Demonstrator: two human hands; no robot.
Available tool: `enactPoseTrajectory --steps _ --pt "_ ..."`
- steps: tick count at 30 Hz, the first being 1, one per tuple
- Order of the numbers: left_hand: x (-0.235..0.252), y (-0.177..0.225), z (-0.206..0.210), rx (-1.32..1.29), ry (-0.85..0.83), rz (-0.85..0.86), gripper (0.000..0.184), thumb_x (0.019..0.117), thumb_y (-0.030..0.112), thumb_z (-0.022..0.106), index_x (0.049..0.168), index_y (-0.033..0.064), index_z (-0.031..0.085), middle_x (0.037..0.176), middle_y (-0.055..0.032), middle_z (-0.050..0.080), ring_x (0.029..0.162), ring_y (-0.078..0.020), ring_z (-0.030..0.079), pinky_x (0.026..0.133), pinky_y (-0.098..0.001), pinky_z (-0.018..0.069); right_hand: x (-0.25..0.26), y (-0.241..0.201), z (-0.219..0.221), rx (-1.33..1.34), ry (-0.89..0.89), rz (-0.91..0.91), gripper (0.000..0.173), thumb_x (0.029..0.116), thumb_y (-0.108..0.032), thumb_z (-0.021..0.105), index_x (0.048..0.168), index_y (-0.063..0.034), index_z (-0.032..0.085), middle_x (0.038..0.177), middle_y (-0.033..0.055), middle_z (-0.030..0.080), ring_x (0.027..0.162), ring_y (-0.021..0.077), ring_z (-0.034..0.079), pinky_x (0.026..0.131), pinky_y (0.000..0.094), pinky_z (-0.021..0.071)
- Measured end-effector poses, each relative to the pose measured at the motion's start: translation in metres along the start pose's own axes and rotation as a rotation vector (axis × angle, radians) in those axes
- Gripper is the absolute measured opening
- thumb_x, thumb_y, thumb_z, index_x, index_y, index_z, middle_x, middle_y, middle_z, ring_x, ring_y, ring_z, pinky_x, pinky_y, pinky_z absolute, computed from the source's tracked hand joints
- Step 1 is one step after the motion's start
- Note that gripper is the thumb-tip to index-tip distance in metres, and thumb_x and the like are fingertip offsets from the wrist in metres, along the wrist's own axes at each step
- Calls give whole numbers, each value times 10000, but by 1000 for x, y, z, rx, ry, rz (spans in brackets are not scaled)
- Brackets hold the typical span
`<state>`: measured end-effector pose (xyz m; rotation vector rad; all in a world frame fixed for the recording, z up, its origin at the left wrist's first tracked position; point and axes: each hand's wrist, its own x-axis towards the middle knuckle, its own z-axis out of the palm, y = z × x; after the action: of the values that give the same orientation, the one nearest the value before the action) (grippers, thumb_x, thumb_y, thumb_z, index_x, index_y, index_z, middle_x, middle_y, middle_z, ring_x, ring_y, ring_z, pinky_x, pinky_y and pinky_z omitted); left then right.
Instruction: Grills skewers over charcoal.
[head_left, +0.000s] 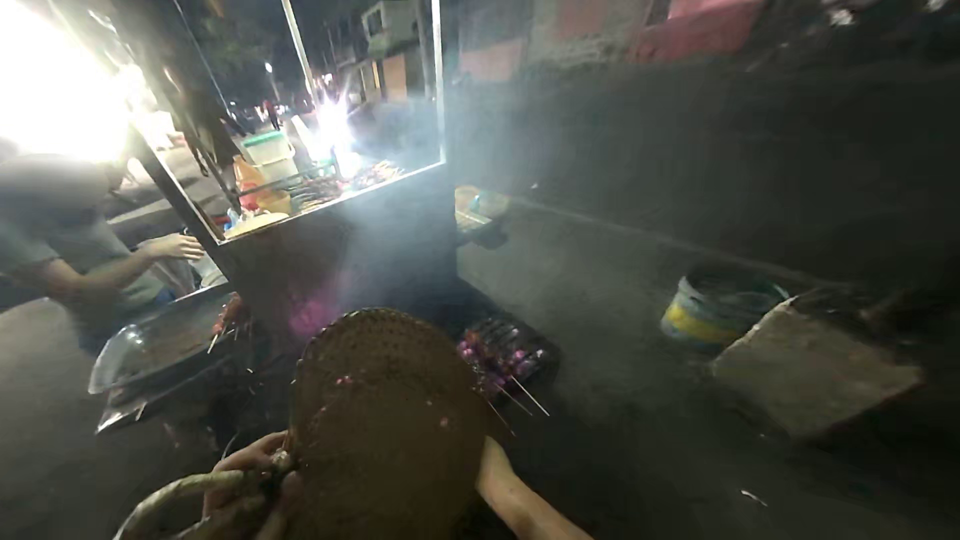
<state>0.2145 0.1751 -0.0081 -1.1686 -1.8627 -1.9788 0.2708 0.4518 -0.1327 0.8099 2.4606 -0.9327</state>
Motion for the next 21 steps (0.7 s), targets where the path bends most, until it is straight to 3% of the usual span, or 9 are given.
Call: enactPoseTrajectory --steps 1,4,7,9,12,15,17,21 --pt "1 -3 0 43 2 43 331 972 148 670 1241 329 597 1260 170 644 1175 -16 612 988 -213 527 10 -3 2 -140 -82 10 338 1038 -177 563 1267 56 648 1340 262 636 1272 413 611 1038 587 499" --pt "2 7 5 81 -11 37 302 987 174 656 1228 347 604 1265 197 641 1166 15 613 985 -197 527 21 -7 14 -195 -133 8 320 1034 -128 493 1240 37 674 1332 245 651 1262 413 620 1017 607 505" --pt "5 8 -6 96 -18 33 316 979 183 666 1238 347 588 1269 192 647 1177 2 620 976 -205 539 27 -7 19 -156 -94 -9 360 1055 -256 516 1258 -8 679 1336 222 657 1252 396 629 1012 614 504" --pt "12 2 -18 153 -7 140 278 989 207 647 1236 333 628 1257 186 644 1218 -10 587 1016 -211 506 28 -6 9 -83 -3 -8 404 1050 -320 574 1330 -37 637 1383 213 620 1249 385 627 1021 590 505" --pt "13 0 -18 228 47 279 227 983 173 663 1162 309 695 1203 145 685 1210 -69 615 1026 -255 518 31 4 -1 -77 74 53 452 1020 -251 608 1420 -45 565 1404 215 600 1236 391 636 1004 574 528" --pt "8 12 -5 116 -30 89 299 973 164 676 1214 332 618 1250 176 649 1175 -3 612 981 -206 529 31 8 -14 -91 51 60 337 1060 -162 495 1335 -20 629 1321 225 661 1244 387 637 1022 574 512" --pt "9 14 -4 66 -22 57 303 970 160 676 1209 340 621 1254 182 654 1174 7 612 973 -188 527 30 11 -18 -56 74 -2 329 1086 -172 460 1315 -19 641 1303 220 669 1247 373 637 1047 546 500" --pt "10 0 -12 218 -2 230 191 1022 210 606 1154 320 689 1232 166 662 1274 -58 563 1078 -256 469 32 18 -7 -43 33 -53 333 1076 -177 482 1302 -7 659 1297 230 672 1245 377 636 1061 550 489"
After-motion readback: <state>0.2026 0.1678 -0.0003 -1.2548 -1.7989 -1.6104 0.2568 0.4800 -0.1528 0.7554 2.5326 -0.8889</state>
